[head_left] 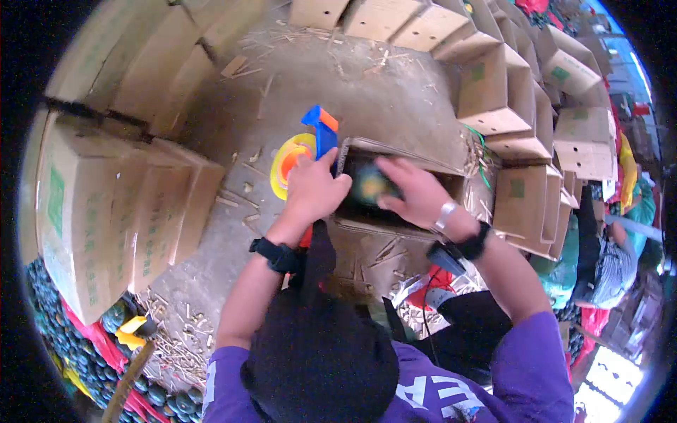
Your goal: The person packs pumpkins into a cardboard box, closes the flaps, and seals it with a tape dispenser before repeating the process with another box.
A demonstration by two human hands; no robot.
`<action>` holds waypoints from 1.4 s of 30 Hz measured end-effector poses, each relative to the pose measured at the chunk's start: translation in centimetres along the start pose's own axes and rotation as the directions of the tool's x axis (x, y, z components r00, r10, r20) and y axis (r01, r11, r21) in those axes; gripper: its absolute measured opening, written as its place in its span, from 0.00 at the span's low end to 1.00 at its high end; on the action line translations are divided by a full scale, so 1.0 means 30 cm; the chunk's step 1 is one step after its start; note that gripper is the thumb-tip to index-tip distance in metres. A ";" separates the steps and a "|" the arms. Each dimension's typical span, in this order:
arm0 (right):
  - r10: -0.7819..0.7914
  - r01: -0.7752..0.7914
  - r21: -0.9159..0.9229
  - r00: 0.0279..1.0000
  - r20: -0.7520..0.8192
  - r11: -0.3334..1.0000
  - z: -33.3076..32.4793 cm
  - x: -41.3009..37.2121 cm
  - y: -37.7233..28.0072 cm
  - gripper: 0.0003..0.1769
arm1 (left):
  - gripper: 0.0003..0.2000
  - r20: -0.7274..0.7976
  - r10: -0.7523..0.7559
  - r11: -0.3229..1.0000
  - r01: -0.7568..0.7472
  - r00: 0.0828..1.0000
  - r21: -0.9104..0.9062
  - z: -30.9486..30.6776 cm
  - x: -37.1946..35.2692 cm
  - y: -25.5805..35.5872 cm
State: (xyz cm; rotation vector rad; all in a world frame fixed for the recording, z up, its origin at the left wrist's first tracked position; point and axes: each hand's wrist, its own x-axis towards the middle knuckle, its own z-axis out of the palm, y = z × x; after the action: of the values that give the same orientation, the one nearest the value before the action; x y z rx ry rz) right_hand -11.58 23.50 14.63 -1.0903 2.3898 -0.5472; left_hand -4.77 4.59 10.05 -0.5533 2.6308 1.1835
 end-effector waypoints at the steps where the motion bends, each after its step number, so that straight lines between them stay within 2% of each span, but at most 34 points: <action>1: -0.020 0.016 0.041 0.996 0.090 0.999 0.029 0.033 0.020 0.40 | 0.27 -0.030 -0.002 0.999 0.003 1.000 0.038 0.000 0.003 0.006; 3: 0.104 -0.098 -0.035 0.964 0.246 0.995 0.014 0.037 -0.078 0.38 | 0.26 0.046 0.023 0.997 -0.026 0.999 0.067 -0.035 0.005 0.026; 6: -0.009 -0.022 0.316 0.995 0.098 0.948 0.047 0.002 0.097 0.37 | 0.26 0.070 0.006 0.998 -0.011 0.998 0.067 -0.029 -0.005 0.038; 7: 0.158 -0.380 0.567 0.902 0.401 0.731 0.059 0.007 0.219 0.37 | 0.26 0.073 -0.012 0.998 0.007 0.997 0.061 -0.027 -0.007 0.039; 8: 0.181 -0.369 0.315 0.851 0.494 0.874 0.027 0.010 0.233 0.35 | 0.27 0.043 0.008 0.998 -0.011 0.999 0.067 -0.009 -0.003 0.013; 9: 0.227 -0.307 0.044 0.786 0.575 0.951 0.002 0.014 0.242 0.33 | 0.27 0.042 0.006 0.999 -0.008 0.999 0.046 -0.006 0.003 0.007; 10: 0.173 -0.182 -0.042 0.804 0.569 0.982 0.039 0.008 0.310 0.31 | 0.27 0.048 0.003 1.000 -0.004 0.999 0.030 -0.003 0.005 0.004; 11: 0.117 -0.057 -0.123 0.816 0.566 0.991 0.086 -0.007 0.369 0.29 | 0.27 0.057 0.002 1.000 -0.003 0.998 0.018 0.000 0.002 0.006; 12: 0.164 -0.057 -0.201 0.803 0.573 0.978 0.050 0.015 0.307 0.29 | 0.26 0.054 -0.006 1.000 0.005 0.998 0.020 -0.004 0.002 0.019; 15: 0.289 0.063 -0.467 0.710 0.642 0.882 0.087 0.053 0.323 0.33 | 0.26 0.058 -0.006 0.997 0.001 0.998 0.080 0.005 0.027 0.016; 16: 0.314 0.119 -0.527 0.687 0.655 0.841 0.089 0.062 0.307 0.35 | 0.26 0.065 0.000 0.997 -0.005 0.998 0.078 0.007 0.019 0.026; 17: 0.408 0.003 -0.516 0.607 0.682 0.857 0.014 0.087 0.178 0.37 | 0.26 0.067 0.006 0.997 -0.011 0.998 0.077 -0.001 0.006 0.034; 19: 0.402 -0.051 -0.504 0.673 0.621 0.862 0.068 0.084 0.217 0.38 | 0.26 0.073 0.011 0.998 -0.016 0.997 0.060 -0.005 0.001 0.029; 21: 0.178 -0.045 -0.303 0.885 0.430 0.952 0.132 0.004 0.281 0.35 | 0.26 0.080 0.011 1.000 -0.012 0.997 0.017 0.014 0.014 -0.002; 22: 0.229 -0.138 -0.218 0.847 0.480 0.966 0.147 0.016 0.291 0.33 | 0.26 0.063 0.013 1.000 -0.014 0.998 0.022 0.013 0.014 -0.001; 24: 0.223 -0.322 0.008 0.674 0.704 0.947 0.202 0.063 0.378 0.33 | 0.25 0.037 0.015 0.999 -0.016 0.999 0.033 0.014 0.005 0.006; 25: 0.184 -0.428 0.103 0.577 0.795 0.898 0.178 0.093 0.347 0.33 | 0.25 0.034 0.019 0.999 -0.020 0.999 0.037 0.012 0.009 0.004; 26: 0.212 -0.605 0.062 0.370 0.904 0.794 0.138 0.117 0.330 0.33 | 0.25 0.035 0.024 0.999 -0.026 0.999 0.040 0.012 0.015 0.002; 27: 0.162 -0.617 0.245 0.527 0.834 0.748 0.151 0.124 0.344 0.37 | 0.25 0.038 0.028 0.999 -0.030 0.999 0.038 0.016 0.019 -0.001; 29: 0.186 -0.465 0.289 0.738 0.649 0.836 0.119 0.128 0.350 0.41 | 0.24 0.050 -0.011 0.998 0.014 0.999 -0.058 0.008 0.028 -0.005; 30: 0.037 -0.477 0.448 0.715 0.698 0.756 0.112 0.130 0.360 0.45 | 0.24 0.083 -0.028 0.998 0.033 0.996 -0.055 -0.005 0.023 0.015; 31: -0.122 -0.406 0.607 0.756 0.643 0.684 0.104 0.127 0.366 0.38 | 0.24 0.084 -0.025 0.999 0.028 0.996 -0.029 -0.002 0.022 0.017; 33: -0.190 -0.532 0.621 0.652 0.734 0.576 0.144 0.125 0.372 0.33 | 0.24 0.068 -0.026 1.000 0.025 0.997 0.014 0.007 0.023 0.012; 34: -0.096 -0.623 0.611 0.658 0.747 0.488 0.062 0.099 0.299 0.30 | 0.24 0.091 -0.022 0.999 0.025 0.996 -0.033 0.012 0.028 0.006; 36: 0.050 -0.465 0.441 0.730 0.682 0.768 0.113 0.100 0.312 0.30 | 0.24 0.137 -0.020 0.993 0.035 0.990 -0.112 0.013 0.031 -0.016; 37: 0.107 -0.373 0.317 0.777 0.620 0.872 0.130 0.108 0.313 0.30 | 0.24 0.130 -0.020 0.996 0.031 0.991 -0.083 0.016 0.033 -0.019; 38: 0.185 -0.396 0.211 0.754 0.631 0.894 0.146 0.119 0.312 0.27 | 0.24 0.125 -0.015 0.998 0.022 0.992 -0.055 0.023 0.034 -0.017; 40: 0.148 -0.490 0.436 0.775 0.614 0.755 0.206 0.132 0.337 0.27 | 0.24 0.075 0.018 1.000 -0.019 0.997 0.006 0.014 0.020 0.016; 41: 0.062 -0.249 0.333 0.873 0.483 0.909 0.220 0.113 0.353 0.26 | 0.24 0.101 0.006 1.000 -0.006 0.995 0.000 0.016 0.022 0.012; 42: -0.026 -0.024 0.145 0.942 0.336 0.989 0.206 0.097 0.336 0.25 | 0.24 0.127 -0.007 1.000 0.008 0.992 -0.006 0.025 0.028 0.000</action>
State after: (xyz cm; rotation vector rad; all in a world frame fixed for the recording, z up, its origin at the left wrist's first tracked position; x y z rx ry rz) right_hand -15.87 26.34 3.60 -1.0284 2.0197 -0.4841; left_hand -5.51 4.94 9.29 -0.4722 2.5176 1.1840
